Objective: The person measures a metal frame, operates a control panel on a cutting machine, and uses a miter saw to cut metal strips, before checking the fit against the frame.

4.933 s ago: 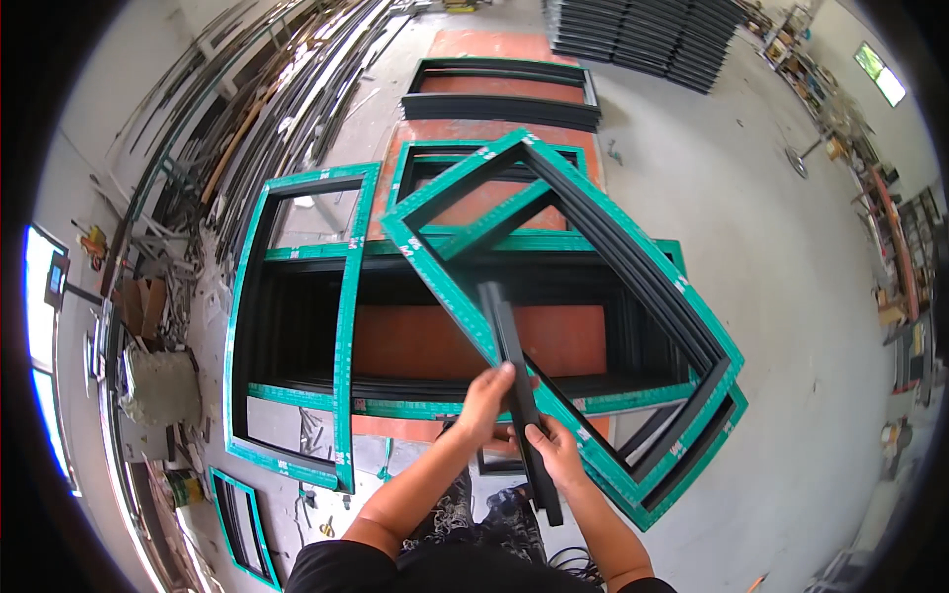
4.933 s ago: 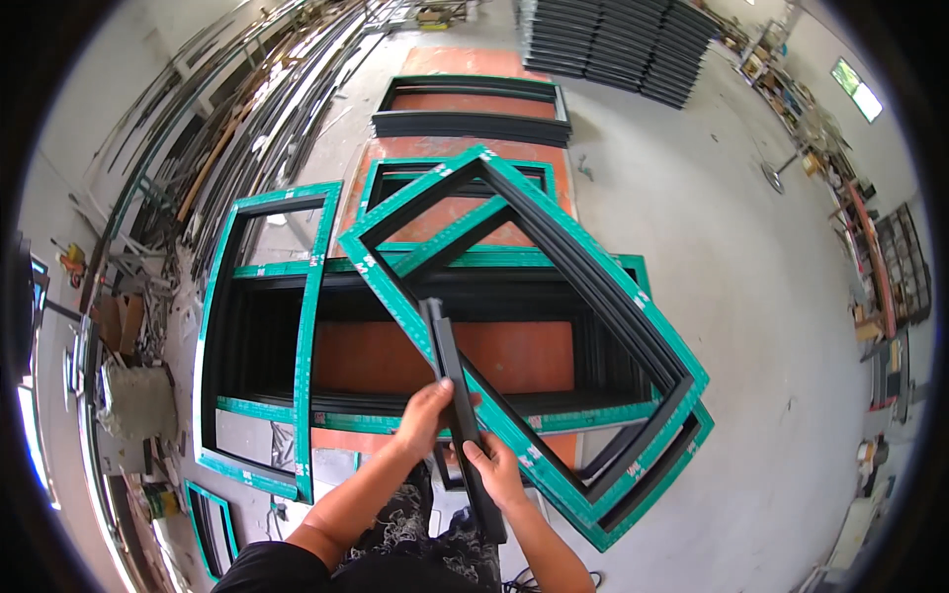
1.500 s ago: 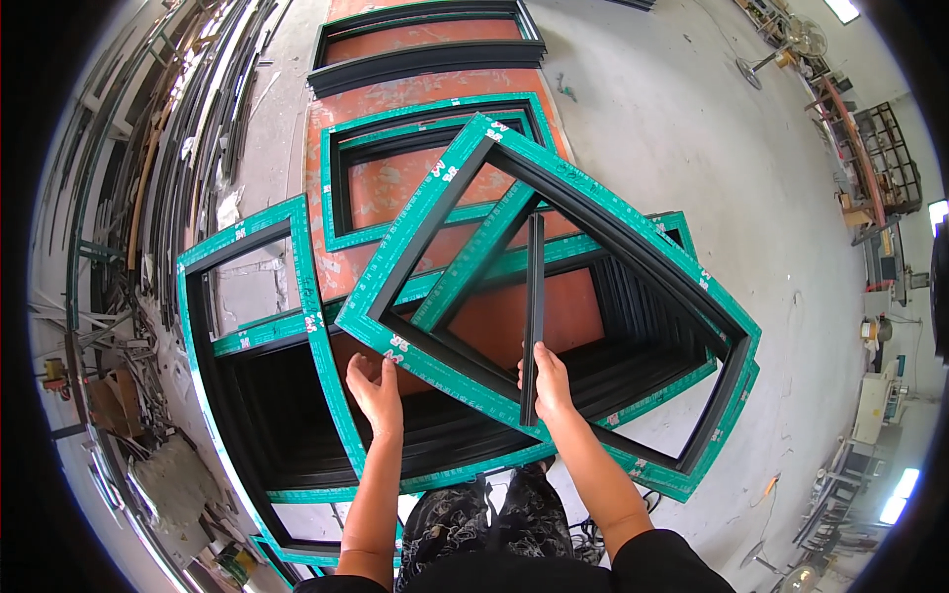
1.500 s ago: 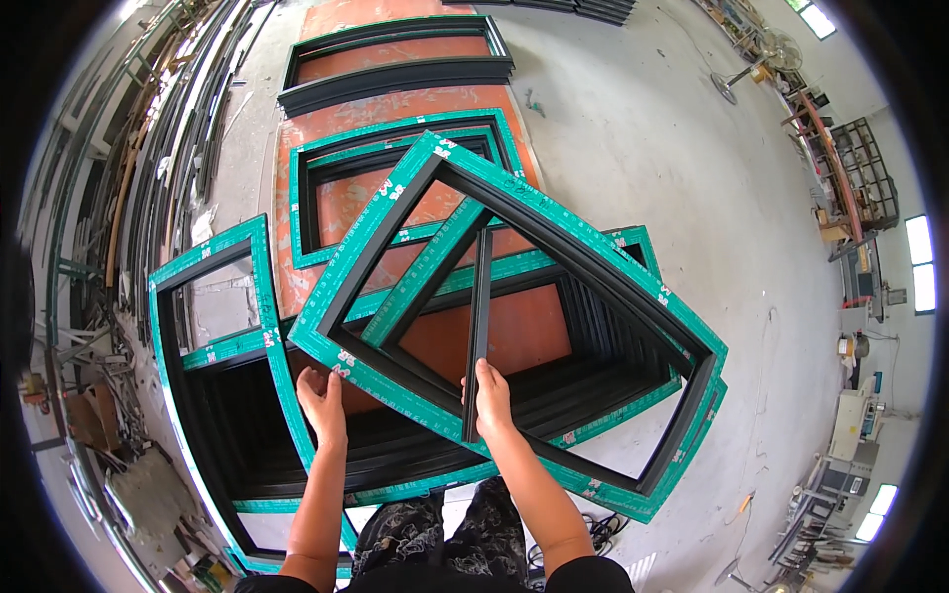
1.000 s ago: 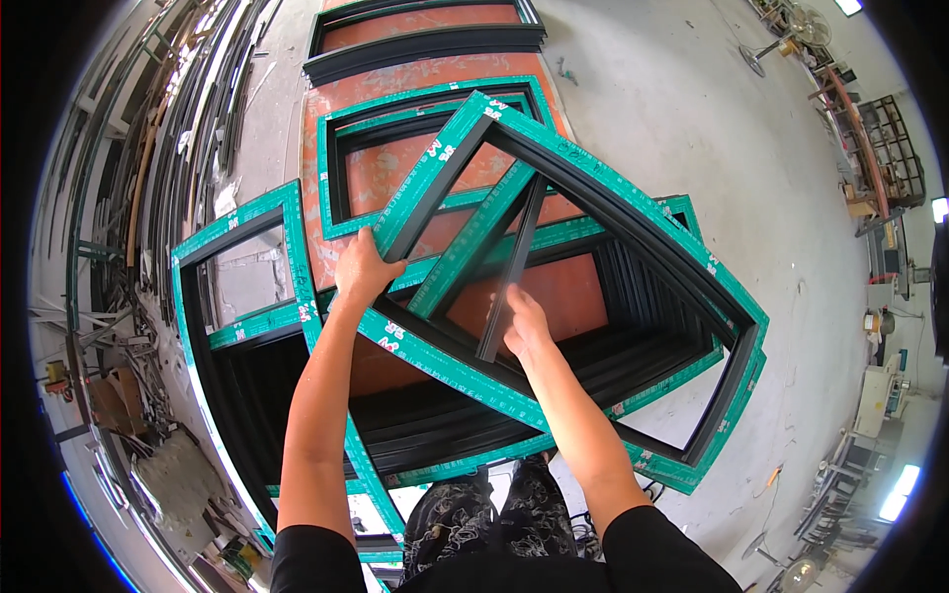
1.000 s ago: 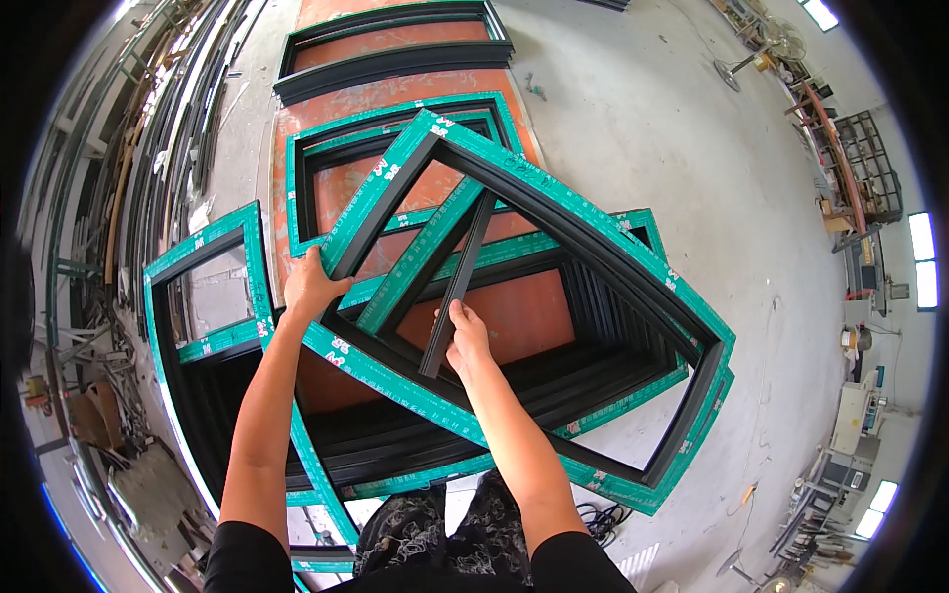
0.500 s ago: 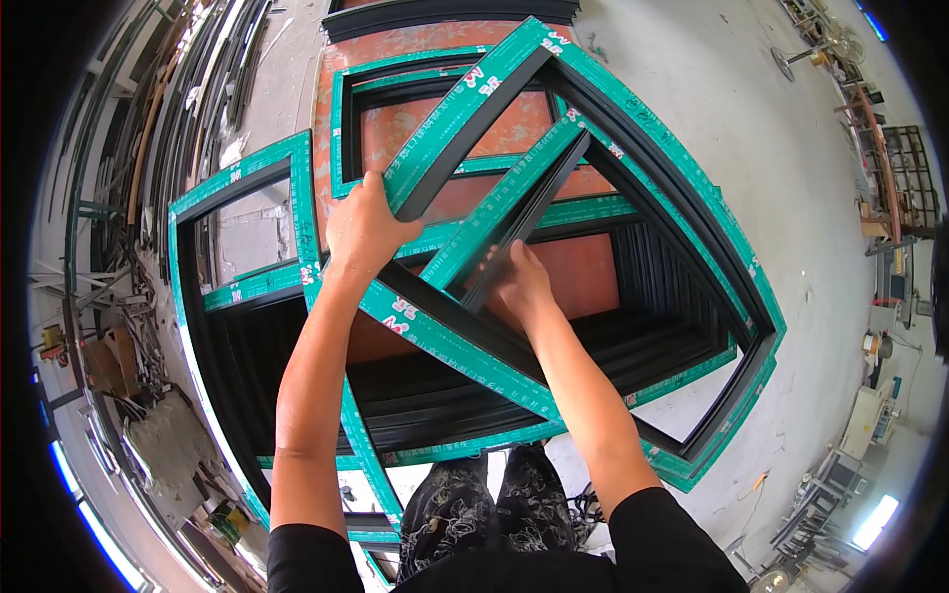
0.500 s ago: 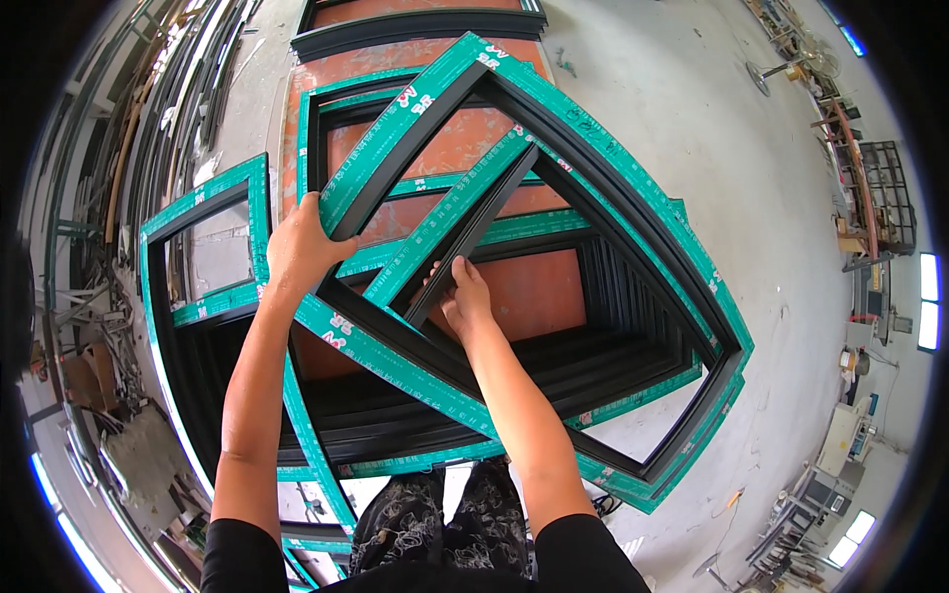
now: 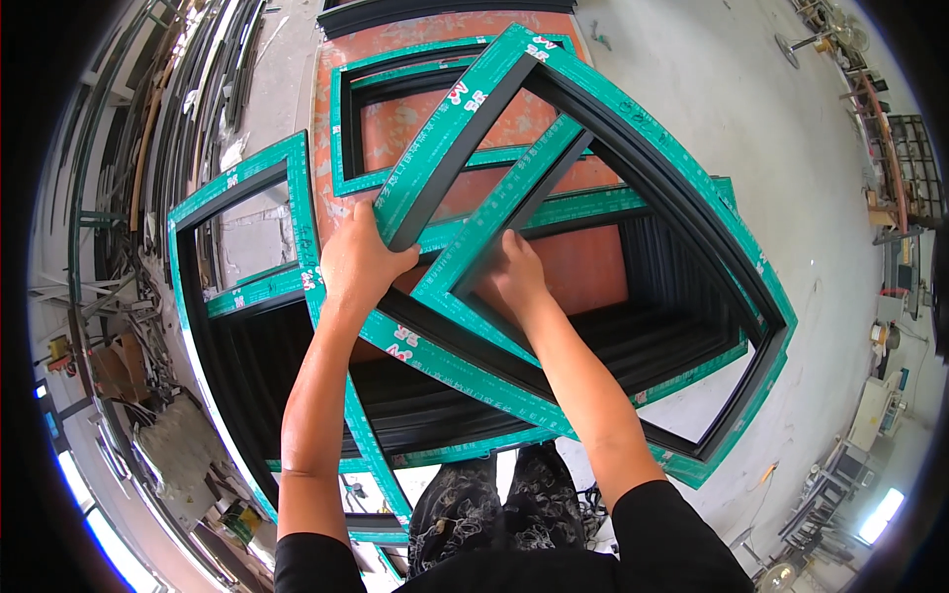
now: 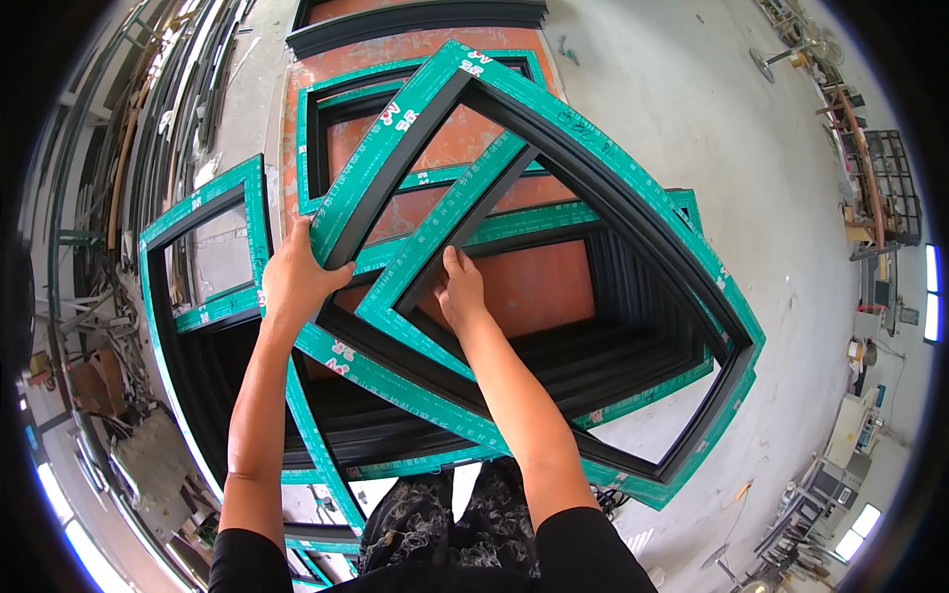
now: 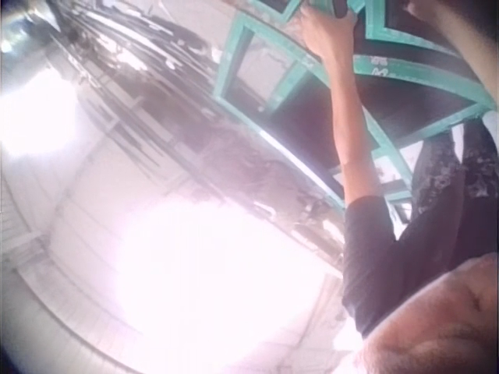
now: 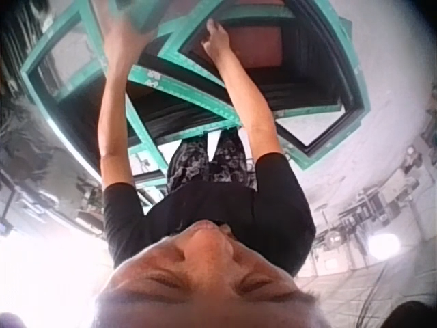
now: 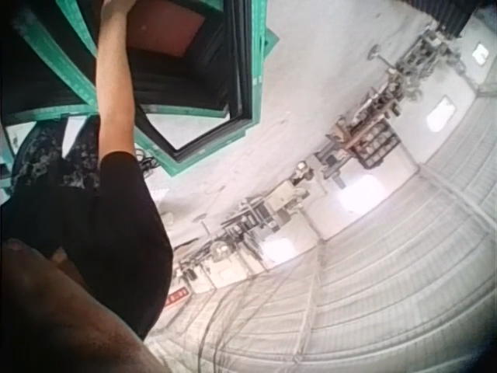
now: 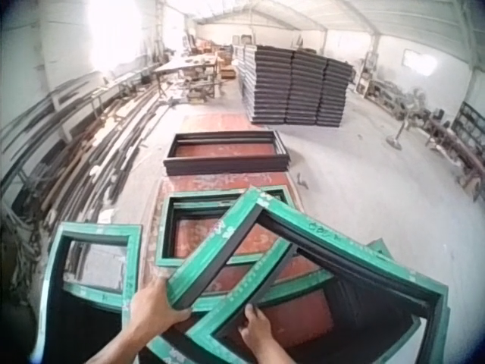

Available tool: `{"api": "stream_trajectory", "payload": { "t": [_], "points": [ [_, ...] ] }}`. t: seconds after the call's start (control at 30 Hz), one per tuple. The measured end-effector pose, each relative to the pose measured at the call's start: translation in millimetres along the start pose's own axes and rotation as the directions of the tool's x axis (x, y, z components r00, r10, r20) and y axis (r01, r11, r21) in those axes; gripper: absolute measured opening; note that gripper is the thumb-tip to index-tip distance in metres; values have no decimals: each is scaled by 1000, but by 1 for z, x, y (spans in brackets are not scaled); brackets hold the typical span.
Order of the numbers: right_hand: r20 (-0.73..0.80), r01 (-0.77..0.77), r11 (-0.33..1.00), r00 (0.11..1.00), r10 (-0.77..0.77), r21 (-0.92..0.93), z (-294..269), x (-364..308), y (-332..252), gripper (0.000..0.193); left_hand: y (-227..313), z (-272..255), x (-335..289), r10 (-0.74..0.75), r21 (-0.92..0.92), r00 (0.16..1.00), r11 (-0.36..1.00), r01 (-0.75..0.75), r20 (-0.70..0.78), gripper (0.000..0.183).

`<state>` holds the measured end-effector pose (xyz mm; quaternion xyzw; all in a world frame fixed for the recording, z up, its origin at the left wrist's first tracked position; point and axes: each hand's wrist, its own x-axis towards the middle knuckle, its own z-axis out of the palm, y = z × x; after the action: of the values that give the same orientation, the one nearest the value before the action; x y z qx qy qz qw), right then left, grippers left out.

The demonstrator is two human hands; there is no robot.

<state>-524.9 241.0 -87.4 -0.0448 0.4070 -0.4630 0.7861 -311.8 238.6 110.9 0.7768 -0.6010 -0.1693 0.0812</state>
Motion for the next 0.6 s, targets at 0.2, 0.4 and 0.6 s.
{"api": "stream_trajectory", "payload": {
  "t": [0.2, 0.4, 0.6],
  "points": [
    [-162, -15, 993, 987, -4, -115, 9, 1, -5, 33, -2, 7, 1, -37, 14, 999, 999, 37, 12, 75],
    [-226, -54, 958, 974, -12, -283, 9, 5, -9, 29, -2, 10, 6, -90, 18, 993, 996, 88, 76, 72],
    [-323, 38, 919, 930, -176, -393, 13, 20, 10, 31, 0, 15, 13, -13, 16, 1000, 1000, 13, -23, 70]
  ]
}}
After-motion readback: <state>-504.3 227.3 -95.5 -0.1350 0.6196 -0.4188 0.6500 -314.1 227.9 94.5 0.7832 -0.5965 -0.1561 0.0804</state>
